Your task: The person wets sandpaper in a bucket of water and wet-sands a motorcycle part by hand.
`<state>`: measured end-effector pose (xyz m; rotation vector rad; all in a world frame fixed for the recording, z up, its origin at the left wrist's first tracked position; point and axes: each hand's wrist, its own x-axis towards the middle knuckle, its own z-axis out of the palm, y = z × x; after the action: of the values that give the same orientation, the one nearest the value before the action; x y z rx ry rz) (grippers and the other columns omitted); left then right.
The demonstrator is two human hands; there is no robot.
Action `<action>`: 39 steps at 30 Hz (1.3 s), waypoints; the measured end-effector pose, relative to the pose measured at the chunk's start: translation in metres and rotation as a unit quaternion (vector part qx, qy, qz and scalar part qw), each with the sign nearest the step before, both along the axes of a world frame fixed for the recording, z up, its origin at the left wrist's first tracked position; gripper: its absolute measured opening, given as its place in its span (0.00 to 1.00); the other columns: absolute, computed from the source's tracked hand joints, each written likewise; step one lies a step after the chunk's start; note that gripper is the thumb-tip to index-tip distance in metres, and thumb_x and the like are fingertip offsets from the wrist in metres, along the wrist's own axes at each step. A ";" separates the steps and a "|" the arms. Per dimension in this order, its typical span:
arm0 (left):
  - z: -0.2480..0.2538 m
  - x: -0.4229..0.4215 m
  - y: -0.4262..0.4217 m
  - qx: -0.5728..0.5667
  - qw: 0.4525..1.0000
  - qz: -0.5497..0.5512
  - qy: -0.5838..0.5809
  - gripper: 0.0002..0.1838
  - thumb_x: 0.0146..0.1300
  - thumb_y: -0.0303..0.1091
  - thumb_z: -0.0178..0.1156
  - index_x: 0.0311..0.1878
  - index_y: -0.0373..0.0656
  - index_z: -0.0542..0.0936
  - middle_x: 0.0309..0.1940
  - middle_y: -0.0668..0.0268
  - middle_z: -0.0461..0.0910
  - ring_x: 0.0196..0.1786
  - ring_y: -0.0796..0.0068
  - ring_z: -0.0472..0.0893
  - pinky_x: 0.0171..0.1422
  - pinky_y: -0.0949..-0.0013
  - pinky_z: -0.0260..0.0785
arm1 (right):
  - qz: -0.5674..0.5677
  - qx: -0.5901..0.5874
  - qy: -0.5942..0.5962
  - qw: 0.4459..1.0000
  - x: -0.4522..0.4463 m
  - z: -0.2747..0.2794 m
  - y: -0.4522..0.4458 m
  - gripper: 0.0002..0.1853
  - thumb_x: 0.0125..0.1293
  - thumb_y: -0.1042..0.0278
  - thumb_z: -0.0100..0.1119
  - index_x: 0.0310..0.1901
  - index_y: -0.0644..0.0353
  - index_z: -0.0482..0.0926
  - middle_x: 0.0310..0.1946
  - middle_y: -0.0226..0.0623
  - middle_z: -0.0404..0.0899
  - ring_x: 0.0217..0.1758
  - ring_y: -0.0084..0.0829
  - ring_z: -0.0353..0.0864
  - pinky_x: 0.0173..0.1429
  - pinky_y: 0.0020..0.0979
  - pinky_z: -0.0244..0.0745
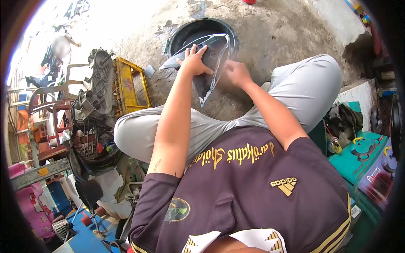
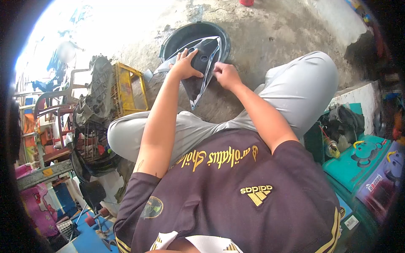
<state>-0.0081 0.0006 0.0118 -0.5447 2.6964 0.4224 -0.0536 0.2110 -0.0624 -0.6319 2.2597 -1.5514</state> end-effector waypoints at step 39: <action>0.002 0.001 0.001 -0.007 1.000 0.000 -0.004 0.70 0.36 0.55 0.88 0.85 0.77 0.57 0.89 0.61 0.44 0.90 0.50 0.43 0.79 0.15 0.45 | 0.034 0.010 0.013 0.999 -0.006 0.006 0.003 0.08 0.63 0.68 0.71 0.36 0.63 0.82 0.32 0.49 0.86 0.35 0.46 0.87 0.44 0.40 0.79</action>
<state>-0.0072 0.0017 0.0139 -0.5501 2.6931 0.4014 -0.0600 0.2138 -0.0568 -0.7199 2.2453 -1.4948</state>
